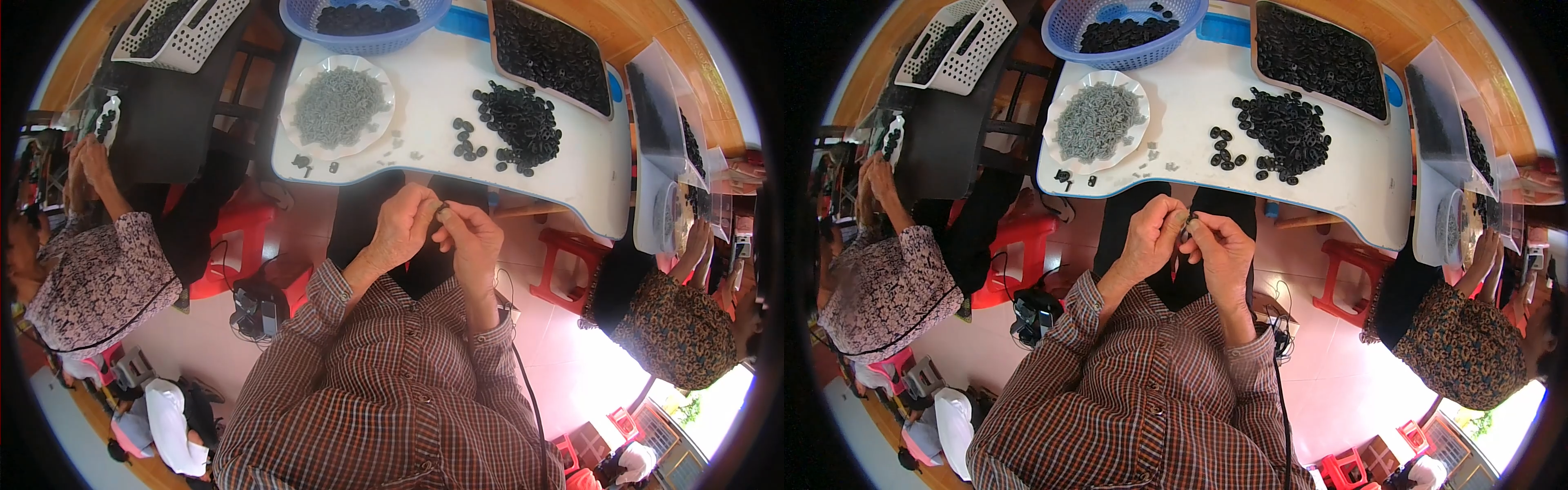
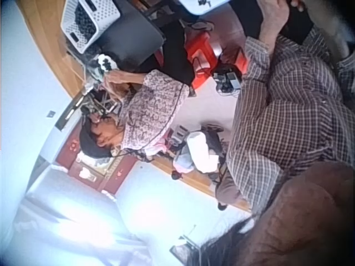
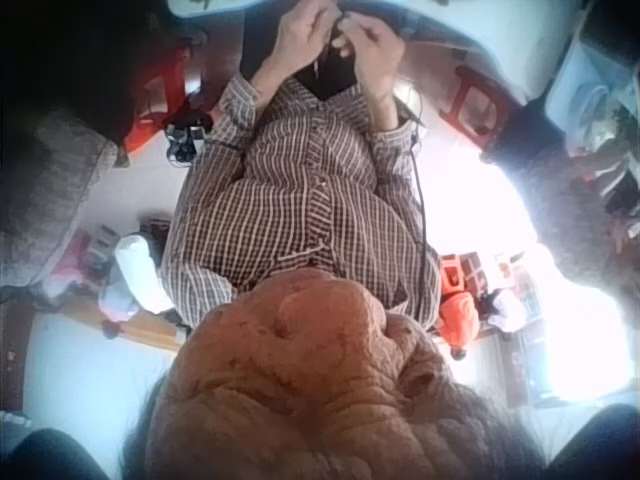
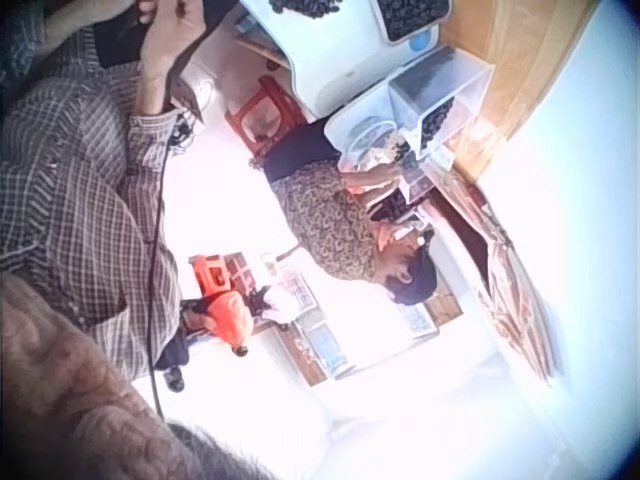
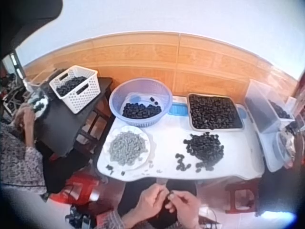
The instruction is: The person repeatedly picks up small plastic components from the table and joins them together by hand.
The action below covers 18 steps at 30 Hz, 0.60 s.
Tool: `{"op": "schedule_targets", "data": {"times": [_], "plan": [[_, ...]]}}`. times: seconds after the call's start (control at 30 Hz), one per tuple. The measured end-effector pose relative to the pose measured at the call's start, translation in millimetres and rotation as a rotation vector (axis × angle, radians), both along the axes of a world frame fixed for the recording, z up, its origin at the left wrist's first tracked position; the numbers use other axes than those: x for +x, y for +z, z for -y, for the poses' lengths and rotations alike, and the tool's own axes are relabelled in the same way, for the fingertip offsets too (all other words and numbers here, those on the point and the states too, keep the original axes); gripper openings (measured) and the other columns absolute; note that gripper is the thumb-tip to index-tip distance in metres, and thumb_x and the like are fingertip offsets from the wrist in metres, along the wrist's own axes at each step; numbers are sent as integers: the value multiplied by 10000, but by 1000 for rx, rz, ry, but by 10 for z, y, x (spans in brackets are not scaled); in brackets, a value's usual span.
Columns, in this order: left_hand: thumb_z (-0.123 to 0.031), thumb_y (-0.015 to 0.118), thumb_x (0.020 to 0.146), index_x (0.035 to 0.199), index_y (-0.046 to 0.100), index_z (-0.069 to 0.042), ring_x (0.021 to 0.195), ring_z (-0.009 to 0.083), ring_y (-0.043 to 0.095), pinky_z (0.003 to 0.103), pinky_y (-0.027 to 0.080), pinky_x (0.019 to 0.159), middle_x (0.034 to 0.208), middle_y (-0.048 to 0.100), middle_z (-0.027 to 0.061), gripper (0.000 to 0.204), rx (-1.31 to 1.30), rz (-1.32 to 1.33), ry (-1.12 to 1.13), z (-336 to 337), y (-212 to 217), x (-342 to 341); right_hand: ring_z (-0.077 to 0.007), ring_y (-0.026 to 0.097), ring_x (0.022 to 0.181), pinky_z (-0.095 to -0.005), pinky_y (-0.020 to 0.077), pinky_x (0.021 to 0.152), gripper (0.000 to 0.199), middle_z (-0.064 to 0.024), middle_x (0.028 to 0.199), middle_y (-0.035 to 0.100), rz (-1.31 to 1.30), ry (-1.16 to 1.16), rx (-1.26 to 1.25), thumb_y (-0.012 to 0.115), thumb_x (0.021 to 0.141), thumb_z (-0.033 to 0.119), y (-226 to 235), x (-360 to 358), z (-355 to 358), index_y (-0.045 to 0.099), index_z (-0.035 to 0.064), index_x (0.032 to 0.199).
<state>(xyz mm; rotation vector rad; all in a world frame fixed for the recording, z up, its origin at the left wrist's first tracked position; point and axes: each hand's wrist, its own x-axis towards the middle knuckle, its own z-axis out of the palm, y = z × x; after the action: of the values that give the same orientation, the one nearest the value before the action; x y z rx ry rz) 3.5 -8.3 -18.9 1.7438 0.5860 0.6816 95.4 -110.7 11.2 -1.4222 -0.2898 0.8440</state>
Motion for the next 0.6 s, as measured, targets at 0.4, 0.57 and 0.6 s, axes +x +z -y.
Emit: {"op": "schedule_targets", "data": {"times": [0.4,0.57,0.6], "plan": [[-96,556,915,904,547,-5,643,272,593,336,475,594,765,584,140,92,-80,-6,25,81,15,65,-98,630,579,-206,502,475,57,-66,753,637,566,-63,-21,614,878,-16,-109,-94,0,620,-36,930],[-116,519,954,927,548,0,642,168,600,285,483,607,745,607,104,123,-280,6,-9,67,4,50,-109,635,614,-212,515,511,103,-75,775,648,202,-49,-18,601,895,12,-18,-38,-15,631,-45,975],[-116,519,954,927,548,0,642,168,600,285,483,607,745,607,104,123,-280,6,-10,69,7,48,-112,636,623,-212,517,523,122,-80,783,653,152,-39,-38,596,899,18,-19,-20,-11,632,-48,996]]}}
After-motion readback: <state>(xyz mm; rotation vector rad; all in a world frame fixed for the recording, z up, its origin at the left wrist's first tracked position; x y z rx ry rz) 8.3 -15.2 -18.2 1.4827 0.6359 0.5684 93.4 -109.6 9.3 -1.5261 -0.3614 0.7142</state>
